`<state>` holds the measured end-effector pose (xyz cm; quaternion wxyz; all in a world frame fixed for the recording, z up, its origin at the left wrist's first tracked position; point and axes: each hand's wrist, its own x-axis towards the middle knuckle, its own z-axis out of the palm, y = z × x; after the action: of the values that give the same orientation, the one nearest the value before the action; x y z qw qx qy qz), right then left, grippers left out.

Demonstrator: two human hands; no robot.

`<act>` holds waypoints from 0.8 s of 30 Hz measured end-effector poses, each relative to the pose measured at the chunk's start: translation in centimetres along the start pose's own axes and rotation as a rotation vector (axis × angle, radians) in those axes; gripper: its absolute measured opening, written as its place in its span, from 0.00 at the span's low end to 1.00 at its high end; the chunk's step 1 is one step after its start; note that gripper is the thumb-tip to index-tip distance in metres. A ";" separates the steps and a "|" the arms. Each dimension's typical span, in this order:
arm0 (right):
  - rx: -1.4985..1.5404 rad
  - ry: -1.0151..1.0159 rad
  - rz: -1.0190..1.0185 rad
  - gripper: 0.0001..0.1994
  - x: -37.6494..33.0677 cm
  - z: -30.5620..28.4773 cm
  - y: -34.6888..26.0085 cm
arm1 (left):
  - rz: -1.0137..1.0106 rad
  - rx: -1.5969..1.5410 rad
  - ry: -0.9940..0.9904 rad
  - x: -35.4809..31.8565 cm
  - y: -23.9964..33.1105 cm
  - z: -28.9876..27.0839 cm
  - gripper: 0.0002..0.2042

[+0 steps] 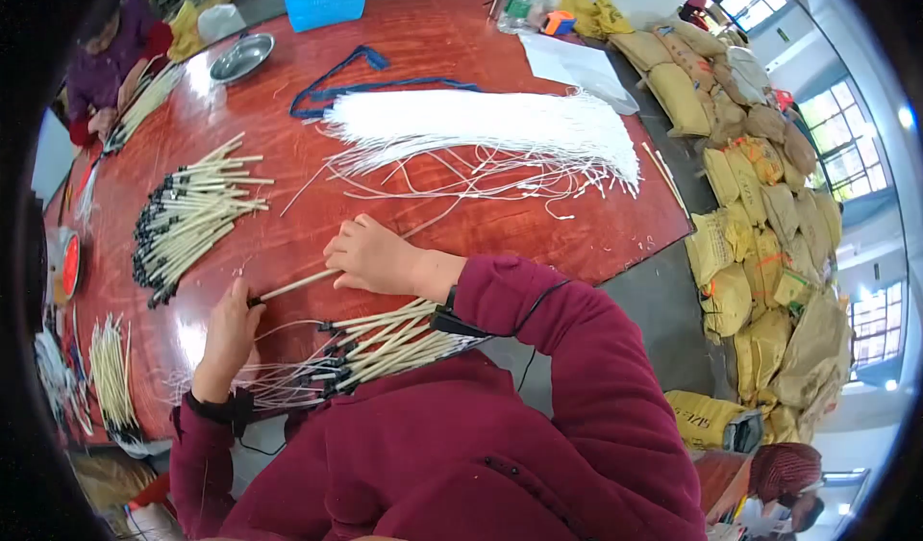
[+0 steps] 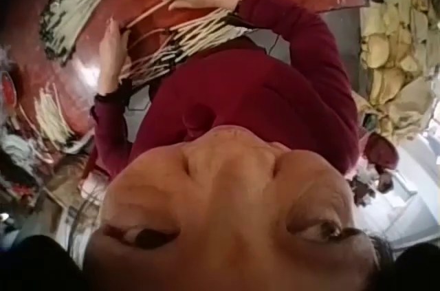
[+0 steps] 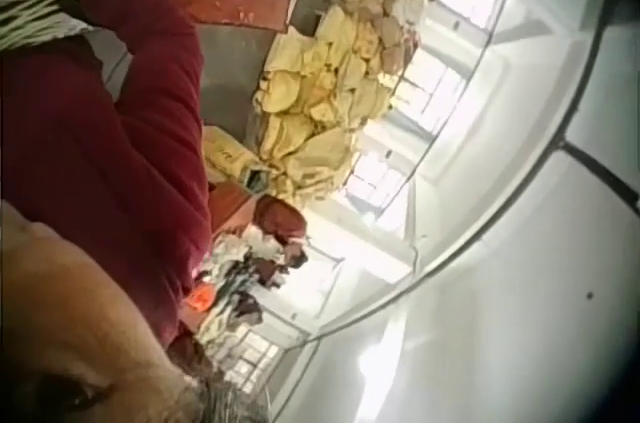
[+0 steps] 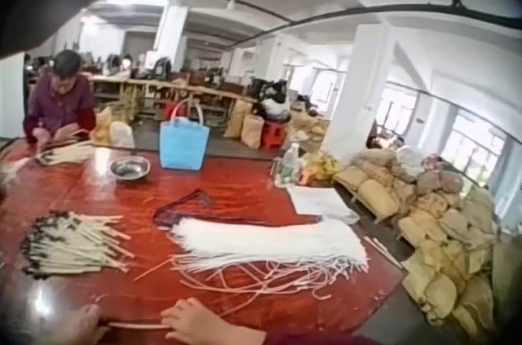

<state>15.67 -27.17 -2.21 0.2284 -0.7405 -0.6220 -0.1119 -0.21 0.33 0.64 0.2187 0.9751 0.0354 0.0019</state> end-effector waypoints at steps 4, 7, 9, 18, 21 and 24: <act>-0.049 -0.039 0.010 0.11 -0.3 -0.2 0.3 | 0.135 -0.159 0.052 -0.1 1.7 0.0 0.12; 0.064 -0.071 0.031 0.08 -0.7 -0.4 0.1 | 0.140 -0.414 0.139 -0.2 2.6 -0.3 0.09; 0.055 -0.071 0.045 0.08 -1.0 -0.8 0.3 | 0.058 -0.457 0.045 -0.3 3.5 -1.6 0.09; 0.101 -0.059 0.078 0.09 -3.9 -6.2 0.4 | -0.148 -0.147 0.345 -8.0 -13.5 -4.6 0.05; 0.161 -0.194 0.118 0.08 -5.0 -8.2 -0.9 | -0.396 -0.023 0.265 -13.1 -19.1 -7.2 0.05; 0.244 -0.372 0.117 0.09 -5.9 -10.1 -2.1 | -0.452 0.025 0.197 -14.8 -17.7 -8.0 0.06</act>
<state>13.64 -36.92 4.32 0.2036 -0.7503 -0.6182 0.1160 -16.30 18.63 0.47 0.1968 0.9402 0.2740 0.0477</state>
